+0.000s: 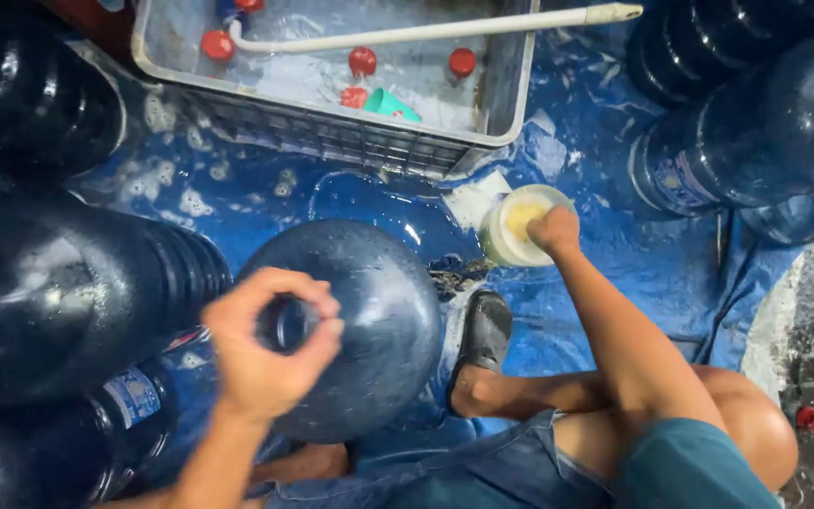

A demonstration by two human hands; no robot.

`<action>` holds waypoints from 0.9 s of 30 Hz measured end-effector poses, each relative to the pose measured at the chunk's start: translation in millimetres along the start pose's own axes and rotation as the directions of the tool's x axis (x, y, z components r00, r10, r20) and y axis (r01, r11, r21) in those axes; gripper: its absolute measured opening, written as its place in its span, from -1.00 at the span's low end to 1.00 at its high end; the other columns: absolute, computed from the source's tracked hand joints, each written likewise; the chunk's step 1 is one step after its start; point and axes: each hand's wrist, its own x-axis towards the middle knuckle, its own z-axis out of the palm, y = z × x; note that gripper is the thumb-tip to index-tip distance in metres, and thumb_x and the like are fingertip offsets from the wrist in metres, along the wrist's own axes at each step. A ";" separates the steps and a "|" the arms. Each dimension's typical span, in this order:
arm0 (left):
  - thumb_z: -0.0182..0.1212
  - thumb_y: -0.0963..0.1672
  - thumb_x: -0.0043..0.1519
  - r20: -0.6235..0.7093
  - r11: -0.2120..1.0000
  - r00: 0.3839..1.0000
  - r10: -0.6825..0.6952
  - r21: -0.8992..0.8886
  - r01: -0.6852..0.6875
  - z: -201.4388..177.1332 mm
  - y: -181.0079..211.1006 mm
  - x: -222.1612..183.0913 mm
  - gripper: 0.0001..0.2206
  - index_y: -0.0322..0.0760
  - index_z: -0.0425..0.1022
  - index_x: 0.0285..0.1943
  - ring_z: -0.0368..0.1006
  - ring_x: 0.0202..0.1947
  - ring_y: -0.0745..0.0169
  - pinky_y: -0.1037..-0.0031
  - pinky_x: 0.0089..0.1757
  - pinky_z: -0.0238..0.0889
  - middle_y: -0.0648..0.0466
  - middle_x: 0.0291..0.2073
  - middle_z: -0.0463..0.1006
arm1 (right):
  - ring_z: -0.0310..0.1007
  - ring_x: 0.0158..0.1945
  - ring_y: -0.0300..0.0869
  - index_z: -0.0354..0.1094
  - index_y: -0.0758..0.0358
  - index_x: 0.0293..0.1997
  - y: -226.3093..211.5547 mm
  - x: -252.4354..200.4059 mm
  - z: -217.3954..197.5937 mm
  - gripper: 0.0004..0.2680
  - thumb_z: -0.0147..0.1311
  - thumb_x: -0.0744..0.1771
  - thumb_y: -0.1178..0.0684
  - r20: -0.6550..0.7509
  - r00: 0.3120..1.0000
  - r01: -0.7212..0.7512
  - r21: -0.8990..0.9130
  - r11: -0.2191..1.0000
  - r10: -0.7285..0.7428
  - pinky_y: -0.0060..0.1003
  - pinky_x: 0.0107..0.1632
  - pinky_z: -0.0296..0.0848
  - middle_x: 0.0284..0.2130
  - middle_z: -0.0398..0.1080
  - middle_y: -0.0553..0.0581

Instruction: Scrubbing the exterior of a large plastic water jug with a sponge and soapy water

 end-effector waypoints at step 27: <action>0.56 -0.19 0.01 -0.316 0.963 0.946 -0.073 -0.270 -0.017 -24.9 -59.5 -3.7 -0.56 -0.46 0.51 0.03 0.58 -0.08 0.21 0.40 0.02 0.44 -0.13 -0.18 0.67 | 0.64 -0.07 0.25 0.60 0.42 -0.09 -122.7 -116.6 -148.2 -0.56 0.11 0.11 -0.14 0.261 0.959 0.054 -0.556 0.829 0.113 0.07 0.01 0.50 -0.35 0.65 0.37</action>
